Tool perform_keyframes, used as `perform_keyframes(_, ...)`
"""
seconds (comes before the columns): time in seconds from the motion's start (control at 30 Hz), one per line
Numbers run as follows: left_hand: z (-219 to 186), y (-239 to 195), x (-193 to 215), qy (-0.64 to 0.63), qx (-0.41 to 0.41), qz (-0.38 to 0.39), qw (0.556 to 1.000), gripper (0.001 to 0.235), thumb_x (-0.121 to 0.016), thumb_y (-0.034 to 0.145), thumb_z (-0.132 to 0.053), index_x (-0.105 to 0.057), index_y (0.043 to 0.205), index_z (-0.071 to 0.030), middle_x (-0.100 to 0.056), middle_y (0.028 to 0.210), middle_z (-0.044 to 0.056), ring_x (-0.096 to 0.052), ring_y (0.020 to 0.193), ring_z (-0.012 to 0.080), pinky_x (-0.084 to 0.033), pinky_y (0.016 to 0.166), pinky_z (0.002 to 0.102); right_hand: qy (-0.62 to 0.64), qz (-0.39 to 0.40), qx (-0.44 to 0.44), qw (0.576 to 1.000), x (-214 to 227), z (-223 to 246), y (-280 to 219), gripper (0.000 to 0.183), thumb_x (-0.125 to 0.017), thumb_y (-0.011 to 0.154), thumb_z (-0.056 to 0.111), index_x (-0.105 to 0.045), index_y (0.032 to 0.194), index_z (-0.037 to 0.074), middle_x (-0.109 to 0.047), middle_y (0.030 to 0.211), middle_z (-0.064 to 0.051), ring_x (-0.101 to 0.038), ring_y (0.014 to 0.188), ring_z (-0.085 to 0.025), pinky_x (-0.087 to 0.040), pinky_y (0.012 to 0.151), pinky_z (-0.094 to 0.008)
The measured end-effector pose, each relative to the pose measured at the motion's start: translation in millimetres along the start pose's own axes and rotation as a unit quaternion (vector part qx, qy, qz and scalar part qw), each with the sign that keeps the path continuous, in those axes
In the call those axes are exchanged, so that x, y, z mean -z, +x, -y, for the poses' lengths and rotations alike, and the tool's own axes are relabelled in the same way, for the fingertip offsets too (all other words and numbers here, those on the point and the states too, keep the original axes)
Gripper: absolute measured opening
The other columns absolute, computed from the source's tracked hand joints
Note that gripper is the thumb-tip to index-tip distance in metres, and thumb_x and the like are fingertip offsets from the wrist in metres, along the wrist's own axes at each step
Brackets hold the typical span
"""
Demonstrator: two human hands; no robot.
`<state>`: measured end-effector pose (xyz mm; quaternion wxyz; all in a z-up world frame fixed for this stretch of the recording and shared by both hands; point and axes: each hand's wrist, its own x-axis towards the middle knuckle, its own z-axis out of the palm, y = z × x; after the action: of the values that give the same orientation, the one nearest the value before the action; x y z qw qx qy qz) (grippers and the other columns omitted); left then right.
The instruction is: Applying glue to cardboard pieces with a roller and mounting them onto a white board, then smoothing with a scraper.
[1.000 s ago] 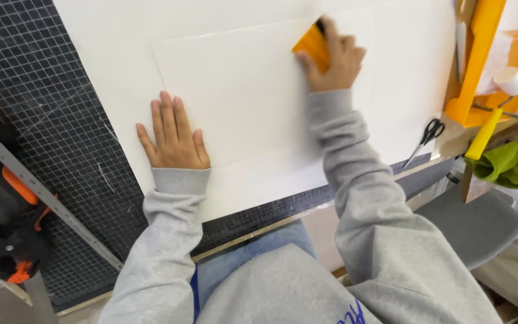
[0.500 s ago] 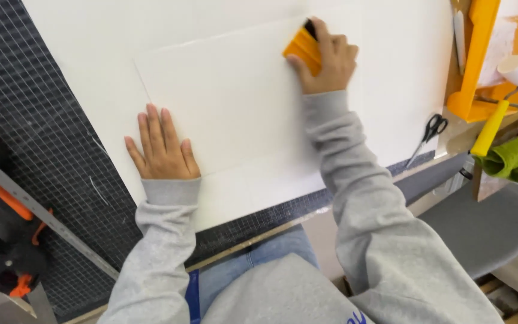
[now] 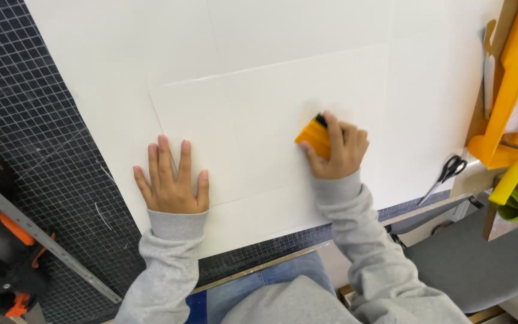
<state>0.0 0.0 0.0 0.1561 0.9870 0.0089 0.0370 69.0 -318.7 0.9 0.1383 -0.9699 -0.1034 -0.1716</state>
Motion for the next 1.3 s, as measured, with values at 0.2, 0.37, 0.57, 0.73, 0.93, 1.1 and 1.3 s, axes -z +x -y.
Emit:
perform_keyframes(0.2, 0, 0, 2, 0.029, -0.001, -0.01, 1.0, 0.055, -0.054, 0.099, -0.047, -0.059, 0.149, -0.026, -0.048, 0.158, 0.017, -0.04, 0.147, 0.0358, -0.008, 0.12, 0.056, 0.017, 0.002, -0.006, 1.0, -3, 13, -15, 0.061, -0.074, 0.082, 0.056, -0.076, 0.123, 0.011, -0.061, 0.087, -0.005, -0.049, 0.075, -0.024, -0.045, 0.073, -0.034)
perform_keyframes(0.37, 1, -3, -2, 0.052, -0.005, -0.023, 0.998, 0.056, -0.052, 0.098, -0.052, -0.062, 0.147, -0.028, -0.054, 0.154, 0.018, -0.048, 0.142, 0.0372, -0.012, 0.121, 0.056, 0.036, 0.001, 0.004, 0.999, -2, 14, -13, 0.06, -0.073, 0.084, 0.054, -0.077, 0.119, 0.006, -0.061, 0.086, -0.009, -0.048, 0.072, -0.025, -0.043, 0.07, -0.036)
perform_keyframes(0.57, 0, -2, 2, 0.064, -0.018, -0.004, 0.998, 0.056, -0.044, 0.102, -0.05, -0.065, 0.143, -0.018, -0.06, 0.146, 0.024, -0.052, 0.139, 0.0376, -0.016, 0.125, 0.052, 0.025, 0.042, 0.013, 0.999, 1, 13, -15, 0.054, -0.067, 0.09, 0.05, -0.067, 0.122, 0.005, -0.063, 0.101, -0.013, -0.053, 0.083, -0.026, -0.039, 0.079, -0.037)
perform_keyframes(0.73, 1, -3, 1, 0.054, -0.02, -0.008, 0.998, 0.055, -0.047, 0.101, -0.05, -0.069, 0.137, -0.016, -0.063, 0.141, 0.025, -0.055, 0.135, 0.0396, -0.018, 0.124, 0.053, 0.031, 0.058, 0.001, 0.998, -2, 8, -25, 0.057, -0.07, 0.088, 0.05, -0.064, 0.123, 0.004, -0.06, 0.099, -0.013, -0.047, 0.087, -0.026, -0.039, 0.08, -0.035)
perform_keyframes(0.93, -1, 4, 4, 0.06, -0.008, -0.01, 0.998, 0.054, -0.047, 0.1, -0.05, -0.07, 0.136, -0.017, -0.065, 0.139, 0.022, -0.059, 0.13, 0.0381, -0.023, 0.121, 0.053, 0.058, 0.074, 0.001, 0.996, 1, 9, -18, 0.054, -0.069, 0.089, 0.048, -0.064, 0.123, 0.005, -0.062, 0.1, -0.012, -0.05, 0.089, -0.025, -0.039, 0.083, -0.035)
perform_keyframes(1.1, 4, 101, 26, 0.09, -0.019, 0.004, 0.996, 0.066, -0.03, 0.106, -0.058, -0.051, 0.151, -0.014, -0.057, 0.142, 0.017, -0.055, 0.122, 0.0366, -0.041, 0.106, 0.056, 0.191, 0.126, -0.071, 0.971, 54, -8, -30, 0.04, -0.057, 0.097, 0.04, -0.066, 0.113, 0.005, -0.066, 0.095, -0.006, -0.056, 0.082, -0.019, -0.038, 0.085, -0.034)
perform_keyframes(1.3, 28, 247, -3, 0.086, -0.168, -0.021, 0.982, 0.084, -0.084, 0.079, -0.064, -0.064, 0.141, -0.011, -0.057, 0.139, 0.011, -0.053, 0.118, 0.032, -0.04, 0.097, 0.046, 0.106, 0.05, -0.38, 0.918, 135, -99, -124, 0.056, -0.066, 0.093, 0.026, -0.049, 0.144, 0.008, -0.051, 0.133, -0.019, -0.054, 0.118, -0.031, -0.046, 0.104, -0.04)
